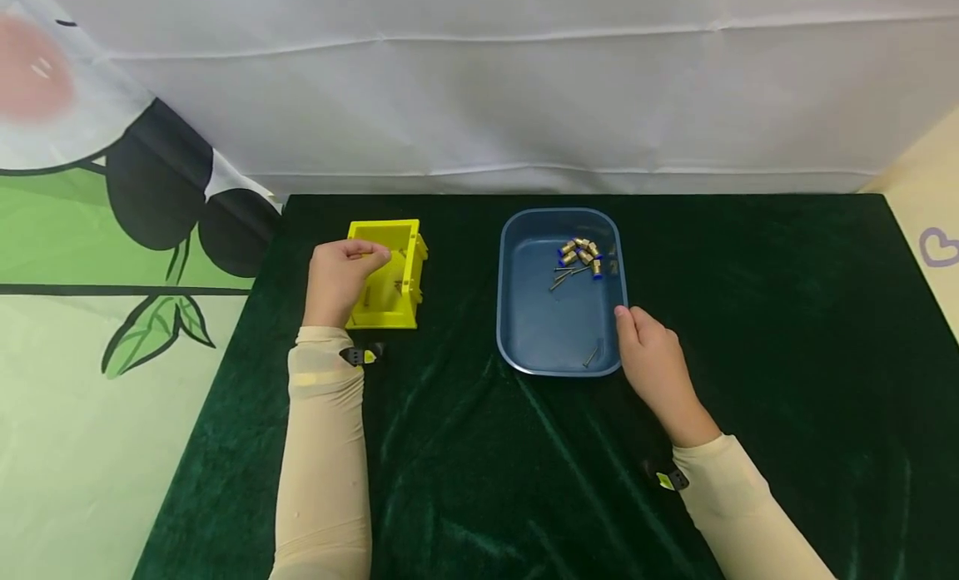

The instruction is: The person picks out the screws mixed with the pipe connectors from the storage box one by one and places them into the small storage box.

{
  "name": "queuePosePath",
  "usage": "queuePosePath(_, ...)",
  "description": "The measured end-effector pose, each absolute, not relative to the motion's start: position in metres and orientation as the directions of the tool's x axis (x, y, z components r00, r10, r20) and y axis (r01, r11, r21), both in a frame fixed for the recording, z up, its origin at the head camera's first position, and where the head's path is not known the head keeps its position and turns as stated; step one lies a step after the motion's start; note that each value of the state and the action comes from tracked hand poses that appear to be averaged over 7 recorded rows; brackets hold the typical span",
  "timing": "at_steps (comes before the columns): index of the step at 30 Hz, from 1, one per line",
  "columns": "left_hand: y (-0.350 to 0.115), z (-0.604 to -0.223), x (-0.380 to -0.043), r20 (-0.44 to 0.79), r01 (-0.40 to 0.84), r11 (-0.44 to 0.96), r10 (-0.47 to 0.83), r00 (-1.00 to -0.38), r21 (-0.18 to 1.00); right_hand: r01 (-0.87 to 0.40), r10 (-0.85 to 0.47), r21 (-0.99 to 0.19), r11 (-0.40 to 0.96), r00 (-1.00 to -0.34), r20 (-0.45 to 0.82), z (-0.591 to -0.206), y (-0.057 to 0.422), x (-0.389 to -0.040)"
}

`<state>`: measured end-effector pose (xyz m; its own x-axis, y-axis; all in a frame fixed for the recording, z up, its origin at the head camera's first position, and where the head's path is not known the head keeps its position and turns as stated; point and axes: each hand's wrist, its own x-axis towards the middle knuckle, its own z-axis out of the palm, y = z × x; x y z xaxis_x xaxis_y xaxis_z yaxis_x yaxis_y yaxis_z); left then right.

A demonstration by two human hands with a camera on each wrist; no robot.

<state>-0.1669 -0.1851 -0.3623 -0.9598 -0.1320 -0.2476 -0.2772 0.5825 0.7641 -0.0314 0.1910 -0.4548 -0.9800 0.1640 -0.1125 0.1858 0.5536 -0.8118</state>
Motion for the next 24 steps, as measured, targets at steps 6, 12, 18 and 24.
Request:
queuePosePath(6, -0.169, -0.359, -0.167, -0.222, -0.221, 0.602, -0.074, -0.972, 0.767, 0.192, 0.164, -0.813, 0.549, -0.979, -0.12, -0.455, 0.191, -0.032)
queuePosePath(12, -0.13, -0.36, -0.163, -0.125, -0.04, 0.6, 0.101, -0.987, 0.799, 0.192, 0.163, -0.817, 0.544, -0.979, -0.121, -0.457, 0.192, -0.032)
queuePosePath(18, -0.089, -0.367, -0.161, -0.039, 0.111, 0.589, 0.236, -0.971, 0.8, 0.188, 0.158, -0.825, 0.533, -0.98, -0.122, -0.458, 0.192, -0.032)
queuePosePath(24, -0.053, -0.371, -0.165, 0.017, 0.209, 0.599, 0.31, -0.951, 0.773, 0.177, 0.159, -0.828, 0.533, -0.981, -0.107, -0.455, 0.192, -0.031)
